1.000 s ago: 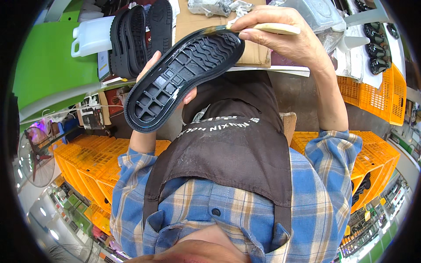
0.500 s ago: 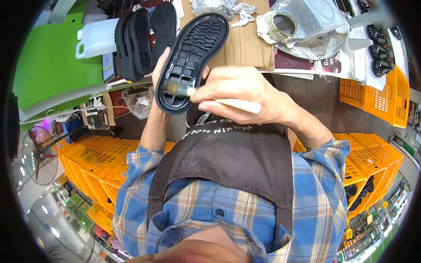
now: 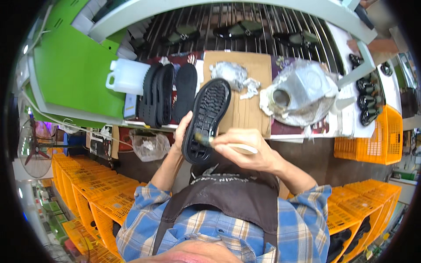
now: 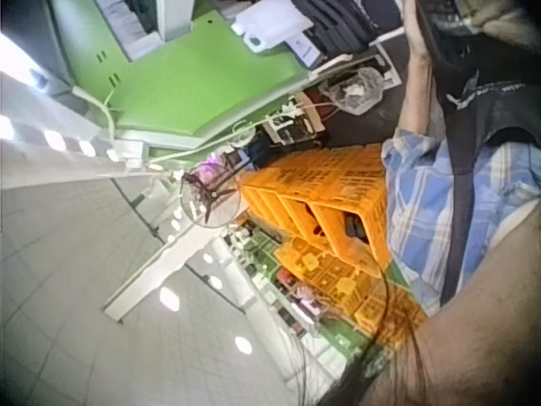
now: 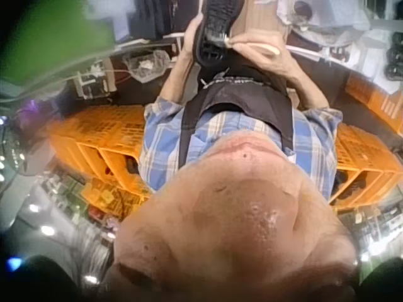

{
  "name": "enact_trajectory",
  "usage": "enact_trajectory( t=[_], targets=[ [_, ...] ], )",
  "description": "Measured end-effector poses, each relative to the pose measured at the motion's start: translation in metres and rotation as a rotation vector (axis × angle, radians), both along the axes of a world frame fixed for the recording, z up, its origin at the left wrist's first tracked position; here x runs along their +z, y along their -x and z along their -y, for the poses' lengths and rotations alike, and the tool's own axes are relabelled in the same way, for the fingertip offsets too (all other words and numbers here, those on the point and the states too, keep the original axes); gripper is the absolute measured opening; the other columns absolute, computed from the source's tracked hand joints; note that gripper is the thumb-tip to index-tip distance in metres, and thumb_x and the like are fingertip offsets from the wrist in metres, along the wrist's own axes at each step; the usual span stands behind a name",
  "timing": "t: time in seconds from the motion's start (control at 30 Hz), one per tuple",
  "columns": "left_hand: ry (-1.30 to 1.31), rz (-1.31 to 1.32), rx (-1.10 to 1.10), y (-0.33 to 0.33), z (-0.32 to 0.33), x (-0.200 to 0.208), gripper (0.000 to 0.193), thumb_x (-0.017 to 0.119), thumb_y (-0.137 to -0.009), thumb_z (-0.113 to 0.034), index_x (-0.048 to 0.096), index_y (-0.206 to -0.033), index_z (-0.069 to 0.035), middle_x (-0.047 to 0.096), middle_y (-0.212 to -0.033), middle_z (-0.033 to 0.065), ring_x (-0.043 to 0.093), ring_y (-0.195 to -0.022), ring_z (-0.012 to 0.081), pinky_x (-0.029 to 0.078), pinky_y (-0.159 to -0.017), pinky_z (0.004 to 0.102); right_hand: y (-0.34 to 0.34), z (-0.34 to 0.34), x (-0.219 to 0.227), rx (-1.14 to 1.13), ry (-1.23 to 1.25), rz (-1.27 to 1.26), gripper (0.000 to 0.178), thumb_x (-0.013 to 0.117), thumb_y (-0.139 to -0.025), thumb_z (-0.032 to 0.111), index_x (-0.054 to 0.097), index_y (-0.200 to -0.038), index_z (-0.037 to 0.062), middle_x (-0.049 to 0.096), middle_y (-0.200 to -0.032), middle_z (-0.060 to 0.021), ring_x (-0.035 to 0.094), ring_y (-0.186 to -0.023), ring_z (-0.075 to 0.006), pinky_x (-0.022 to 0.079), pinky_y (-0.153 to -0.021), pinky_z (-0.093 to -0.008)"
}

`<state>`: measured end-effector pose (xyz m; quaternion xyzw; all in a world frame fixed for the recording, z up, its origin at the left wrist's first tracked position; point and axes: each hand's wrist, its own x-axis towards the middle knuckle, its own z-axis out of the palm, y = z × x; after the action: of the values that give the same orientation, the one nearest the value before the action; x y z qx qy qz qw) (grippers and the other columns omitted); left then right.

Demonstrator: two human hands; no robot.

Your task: Applying adhesive to shoe soles using a brush in a manufacturing environment.

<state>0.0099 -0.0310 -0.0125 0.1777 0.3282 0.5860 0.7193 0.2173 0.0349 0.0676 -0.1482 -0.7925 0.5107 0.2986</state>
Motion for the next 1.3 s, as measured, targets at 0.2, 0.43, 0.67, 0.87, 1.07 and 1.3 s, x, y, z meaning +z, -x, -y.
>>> enact_trajectory(
  t=[0.2,0.43,0.67,0.87,1.07,1.3],
  targets=[
    [-0.060,0.064,-0.053,0.001,-0.002,-0.003,0.065,0.020,-0.097,-0.048,0.052,-0.116,0.004,0.064,-0.101,0.0162,0.064,-0.087,0.0229,0.051,-0.081,0.0355,0.002,-0.008,0.003,-0.186,-0.009,0.001,0.013,0.062,-0.082,0.003,0.066,-0.094,-0.0016,0.066,-0.081,-0.0117,0.063,-0.069,-0.0181,0.049,-0.061,-0.0264],
    [-0.125,0.090,0.031,-0.007,-0.020,0.056,0.058,0.017,-0.098,-0.041,0.045,-0.123,0.003,0.062,-0.100,0.0187,0.063,-0.087,0.0216,0.051,-0.081,0.0350,-0.042,-0.022,-0.009,-0.424,0.537,-0.404,0.017,0.060,-0.087,0.012,0.064,-0.095,-0.0018,0.064,-0.075,-0.0076,0.061,-0.066,-0.0124,0.049,-0.059,-0.0227],
    [-0.721,-0.053,-0.005,0.008,-0.193,0.203,0.059,0.023,-0.096,-0.039,0.050,-0.113,0.011,0.061,-0.089,0.0253,0.061,-0.068,0.0236,0.052,-0.067,0.0320,-0.073,-0.033,-0.023,-0.631,0.615,-0.614,0.022,0.061,-0.088,0.019,0.061,-0.099,-0.0011,0.062,-0.072,-0.0072,0.057,-0.061,-0.0114,0.045,-0.056,-0.0214],
    [-0.342,-0.326,0.639,0.116,-0.350,0.216,0.053,0.043,-0.092,-0.045,0.050,-0.124,-0.004,0.059,-0.095,0.0138,0.054,-0.081,0.0182,0.044,-0.068,0.0342,-0.060,-0.028,-0.021,-0.596,0.609,-0.508,0.024,0.064,-0.087,0.019,0.063,-0.097,-0.0023,0.065,-0.073,-0.0080,0.058,-0.058,-0.0106,0.046,-0.055,-0.0210],
    [-0.590,-0.795,0.677,0.088,-0.237,0.139,0.031,0.052,-0.092,-0.028,0.058,-0.108,-0.003,0.061,-0.087,0.0030,0.055,-0.074,0.0107,0.044,-0.065,0.0233,-0.068,-0.035,-0.052,-0.677,0.624,-0.455,0.023,0.059,-0.089,0.016,0.061,-0.103,-0.0018,0.064,-0.077,-0.0077,0.057,-0.064,-0.0101,0.046,-0.059,-0.0205],
    [-0.216,-1.873,0.533,0.074,-0.063,-0.018,0.050,0.066,-0.079,-0.033,0.057,-0.111,0.004,0.064,-0.096,0.0182,0.061,-0.090,0.0272,0.048,-0.080,0.0352,-0.063,-0.031,-0.066,-0.617,0.662,-0.397,0.023,0.059,-0.089,0.015,0.061,-0.105,-0.0018,0.064,-0.078,-0.0075,0.057,-0.064,-0.0090,0.045,-0.059,-0.0196]
  ],
)
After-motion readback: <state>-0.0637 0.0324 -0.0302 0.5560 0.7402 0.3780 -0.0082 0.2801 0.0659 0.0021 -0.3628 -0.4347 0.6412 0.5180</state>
